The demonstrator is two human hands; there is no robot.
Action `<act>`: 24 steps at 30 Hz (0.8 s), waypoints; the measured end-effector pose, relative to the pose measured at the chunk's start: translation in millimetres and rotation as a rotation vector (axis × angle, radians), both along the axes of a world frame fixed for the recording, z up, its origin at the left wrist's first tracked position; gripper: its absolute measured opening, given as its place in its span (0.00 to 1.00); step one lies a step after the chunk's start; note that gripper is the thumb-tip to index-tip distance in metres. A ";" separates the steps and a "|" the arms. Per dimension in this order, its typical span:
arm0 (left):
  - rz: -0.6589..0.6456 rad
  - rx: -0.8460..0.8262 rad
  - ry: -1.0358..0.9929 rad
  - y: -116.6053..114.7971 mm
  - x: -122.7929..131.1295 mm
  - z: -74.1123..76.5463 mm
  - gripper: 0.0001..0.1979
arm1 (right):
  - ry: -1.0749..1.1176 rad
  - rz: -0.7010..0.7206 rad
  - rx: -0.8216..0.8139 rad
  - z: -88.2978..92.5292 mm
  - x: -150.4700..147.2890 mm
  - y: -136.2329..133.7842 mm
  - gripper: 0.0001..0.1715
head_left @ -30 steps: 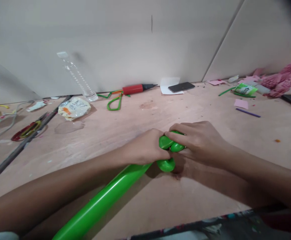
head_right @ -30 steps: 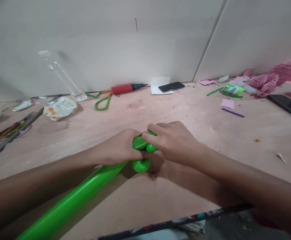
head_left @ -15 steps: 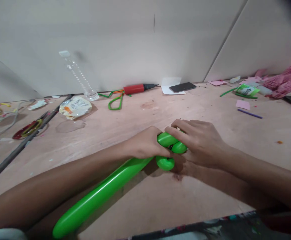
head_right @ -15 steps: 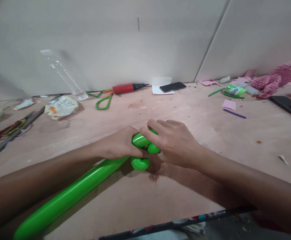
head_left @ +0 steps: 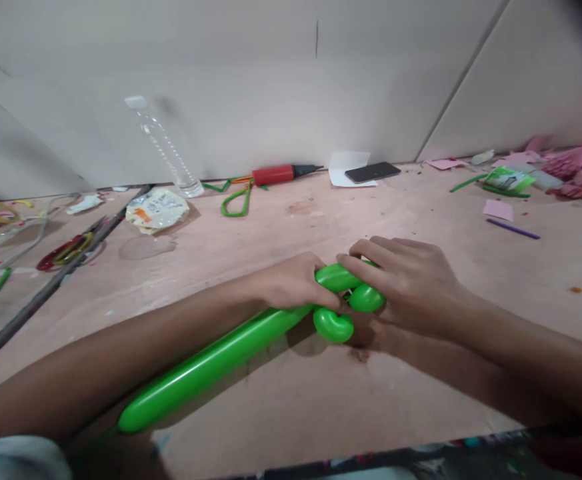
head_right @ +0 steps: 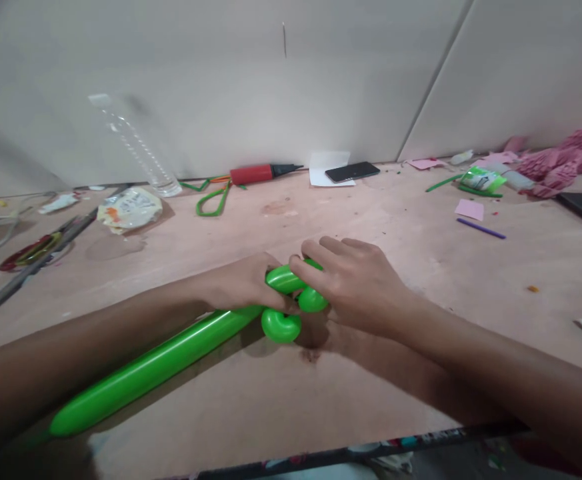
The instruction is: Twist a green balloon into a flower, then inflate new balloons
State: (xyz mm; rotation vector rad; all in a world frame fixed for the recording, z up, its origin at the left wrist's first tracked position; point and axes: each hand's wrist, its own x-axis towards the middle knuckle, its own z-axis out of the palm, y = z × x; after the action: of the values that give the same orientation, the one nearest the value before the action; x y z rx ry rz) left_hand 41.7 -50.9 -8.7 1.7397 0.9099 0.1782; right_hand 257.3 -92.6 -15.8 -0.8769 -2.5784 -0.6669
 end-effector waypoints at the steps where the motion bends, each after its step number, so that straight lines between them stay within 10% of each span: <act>1: 0.018 -0.016 -0.030 -0.8 1.2 -0.5 0.08 | 0.021 -0.006 -0.009 -1.2 -0.9 -0.2 0.12; 7: 0.115 0.024 -0.056 -12.2 8.2 -3.7 0.07 | 0.082 -0.044 -0.039 -5.3 -4.5 -4.0 0.10; 12: 0.059 0.630 0.264 -32.0 8.3 10.4 0.05 | 0.149 -0.126 -0.224 -5.6 -10.7 -4.7 0.07; 18: -0.403 1.409 0.517 -56.5 14.9 19.6 0.10 | 0.433 -0.037 -1.600 0.9 -10.0 2.3 0.08; 21: -0.387 1.341 0.491 -52.8 14.8 17.0 0.08 | 0.510 0.037 -1.884 4.1 -2.8 6.6 0.09; 24: -0.232 1.062 0.460 -38.7 9.6 17.0 0.07 | 0.522 0.039 -1.645 7.6 3.9 11.2 0.10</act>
State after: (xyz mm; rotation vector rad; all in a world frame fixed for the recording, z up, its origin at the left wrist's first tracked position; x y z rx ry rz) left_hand 51.3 -89.5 8.3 2.9442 1.0001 0.1101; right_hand 261.2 -81.5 -8.2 -1.0671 -2.1477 1.7092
